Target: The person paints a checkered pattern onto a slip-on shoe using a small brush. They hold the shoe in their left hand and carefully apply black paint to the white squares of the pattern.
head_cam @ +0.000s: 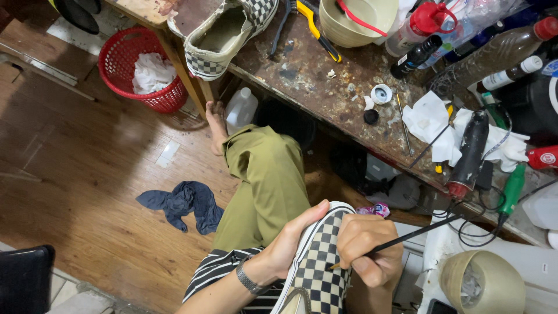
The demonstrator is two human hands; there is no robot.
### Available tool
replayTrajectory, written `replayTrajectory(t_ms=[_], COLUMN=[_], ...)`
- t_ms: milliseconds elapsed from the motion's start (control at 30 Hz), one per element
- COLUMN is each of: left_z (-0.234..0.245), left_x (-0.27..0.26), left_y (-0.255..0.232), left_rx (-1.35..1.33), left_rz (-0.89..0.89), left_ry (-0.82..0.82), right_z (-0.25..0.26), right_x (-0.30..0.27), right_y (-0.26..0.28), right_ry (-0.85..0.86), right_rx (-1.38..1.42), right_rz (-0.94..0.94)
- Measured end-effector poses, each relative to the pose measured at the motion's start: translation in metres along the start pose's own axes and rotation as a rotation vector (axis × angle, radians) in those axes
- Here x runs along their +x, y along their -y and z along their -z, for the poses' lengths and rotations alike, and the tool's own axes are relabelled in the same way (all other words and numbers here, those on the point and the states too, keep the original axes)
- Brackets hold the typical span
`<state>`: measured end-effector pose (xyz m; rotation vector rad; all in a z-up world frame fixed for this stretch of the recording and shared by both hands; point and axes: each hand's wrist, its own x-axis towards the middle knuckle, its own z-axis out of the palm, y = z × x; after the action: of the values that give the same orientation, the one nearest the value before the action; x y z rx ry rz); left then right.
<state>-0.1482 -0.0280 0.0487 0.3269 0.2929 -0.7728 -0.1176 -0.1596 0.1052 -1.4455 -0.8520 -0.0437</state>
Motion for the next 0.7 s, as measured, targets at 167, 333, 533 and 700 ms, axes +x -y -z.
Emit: replayTrajectory(t_ms=[167, 333, 533, 700], left_z=[0.0002, 0.0018, -0.0003, -0.0005], left_x=[-0.0001, 0.002, 0.0005, 0.0003], left_y=[0.0007, 0.0024, 0.0012, -0.0002], left_rx=[-0.025, -0.037, -0.049, -0.012], left_rz=[0.008, -0.005, 0.004, 0.0], left_ry=[0.024, 0.032, 0.028, 0.024], right_z=[0.0003, -0.0007, 0.0002, 0.0008], right_x=[0.0003, -0.0005, -0.0011, -0.0008], right_y=[-0.0018, -0.0022, -0.0016, -0.0007], right_ry=[0.004, 0.0, -0.007, -0.007], right_rx=[0.012, 0.014, 0.009, 0.01], right_rz=[0.024, 0.017, 0.016, -0.006])
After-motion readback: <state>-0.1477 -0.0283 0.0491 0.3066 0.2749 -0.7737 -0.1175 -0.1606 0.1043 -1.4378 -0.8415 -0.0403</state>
